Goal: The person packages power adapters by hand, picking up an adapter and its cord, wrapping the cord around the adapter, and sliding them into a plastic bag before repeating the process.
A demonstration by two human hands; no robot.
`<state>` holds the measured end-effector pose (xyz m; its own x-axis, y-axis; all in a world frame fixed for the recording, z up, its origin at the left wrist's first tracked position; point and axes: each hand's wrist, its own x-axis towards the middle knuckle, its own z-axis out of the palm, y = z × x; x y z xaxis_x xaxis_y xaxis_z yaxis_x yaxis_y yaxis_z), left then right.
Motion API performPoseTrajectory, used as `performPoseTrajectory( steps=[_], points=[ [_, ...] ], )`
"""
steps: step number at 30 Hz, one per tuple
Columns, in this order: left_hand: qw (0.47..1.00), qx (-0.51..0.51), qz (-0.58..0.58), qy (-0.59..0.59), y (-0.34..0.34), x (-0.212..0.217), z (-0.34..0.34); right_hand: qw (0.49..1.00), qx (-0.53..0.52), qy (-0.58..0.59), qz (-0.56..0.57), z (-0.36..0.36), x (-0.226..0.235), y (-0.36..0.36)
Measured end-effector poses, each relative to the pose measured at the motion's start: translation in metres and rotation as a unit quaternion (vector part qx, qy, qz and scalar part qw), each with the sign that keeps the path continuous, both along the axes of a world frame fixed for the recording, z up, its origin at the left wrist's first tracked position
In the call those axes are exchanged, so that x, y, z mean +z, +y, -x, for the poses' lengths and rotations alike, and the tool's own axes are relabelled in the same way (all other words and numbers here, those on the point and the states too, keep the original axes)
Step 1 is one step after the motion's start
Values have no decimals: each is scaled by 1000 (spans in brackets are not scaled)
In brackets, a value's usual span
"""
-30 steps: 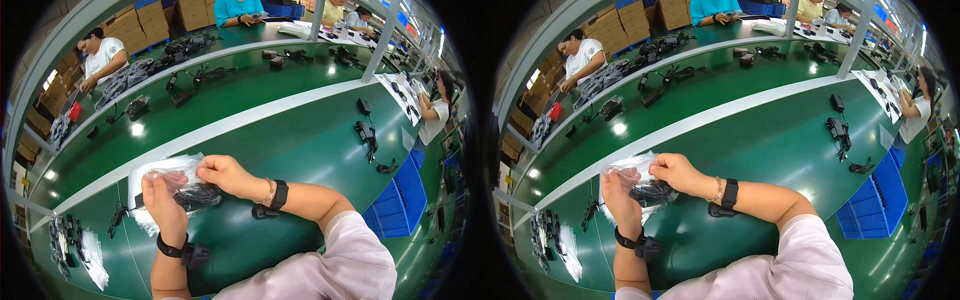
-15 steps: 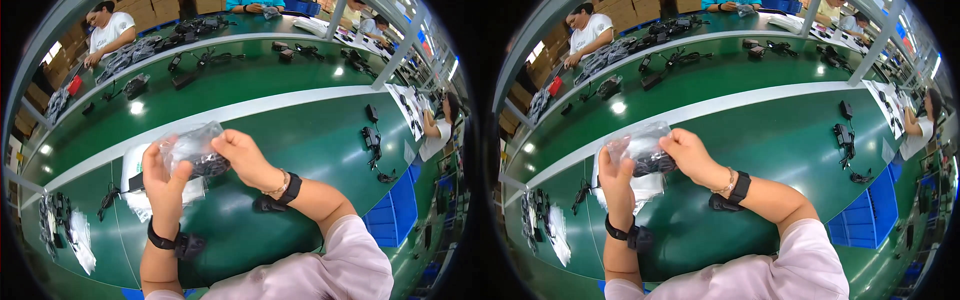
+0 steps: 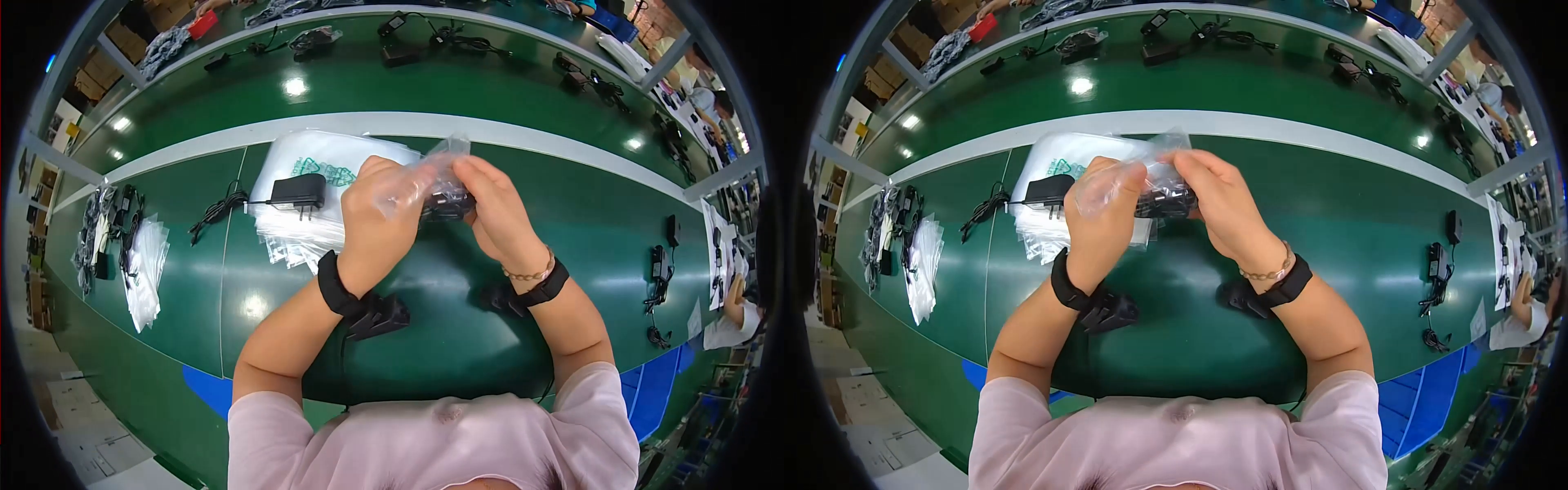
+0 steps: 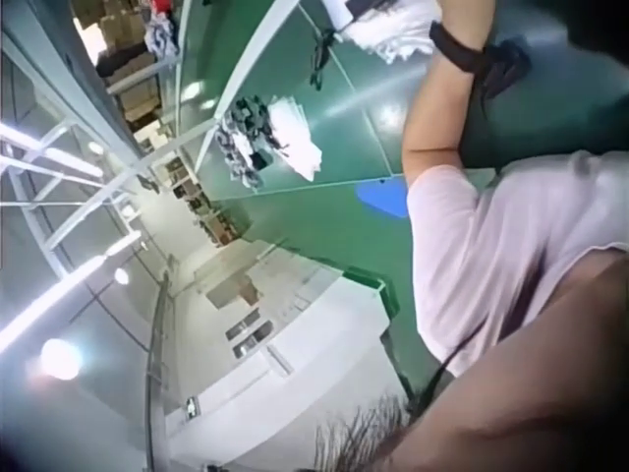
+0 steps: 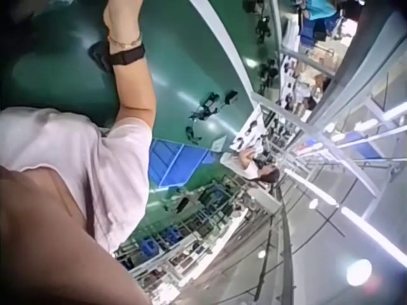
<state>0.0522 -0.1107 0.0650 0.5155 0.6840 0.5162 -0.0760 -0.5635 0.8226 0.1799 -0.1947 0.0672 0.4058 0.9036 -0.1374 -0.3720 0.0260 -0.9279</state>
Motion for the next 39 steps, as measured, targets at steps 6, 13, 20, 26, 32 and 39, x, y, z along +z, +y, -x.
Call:
performPoseTrajectory(
  steps=[6, 13, 20, 26, 32, 39],
  points=[
    [983, -80, 157, -43, -2, 1, -1, 996, 46, 70, -16, -2, -4, -6],
    [917, -105, 373, -91, 16, -3, -10, 986, -2, -119, -120, -1, -15, -4],
    [794, -243, 557, 19, 34, 6, 3, 942, 57, -251, -215, -2, -1, -3],
    [993, -49, 108, -10, 17, -12, -5, 995, 41, 34, -86, -1, -1, 1],
    [855, -185, 483, -27, 37, -2, -9, 979, 191, 51, 49, -47, 15, 23],
    [938, -255, 205, 113, -14, -61, -30, 620, -83, -744, 235, -264, -14, 129]
  ],
)
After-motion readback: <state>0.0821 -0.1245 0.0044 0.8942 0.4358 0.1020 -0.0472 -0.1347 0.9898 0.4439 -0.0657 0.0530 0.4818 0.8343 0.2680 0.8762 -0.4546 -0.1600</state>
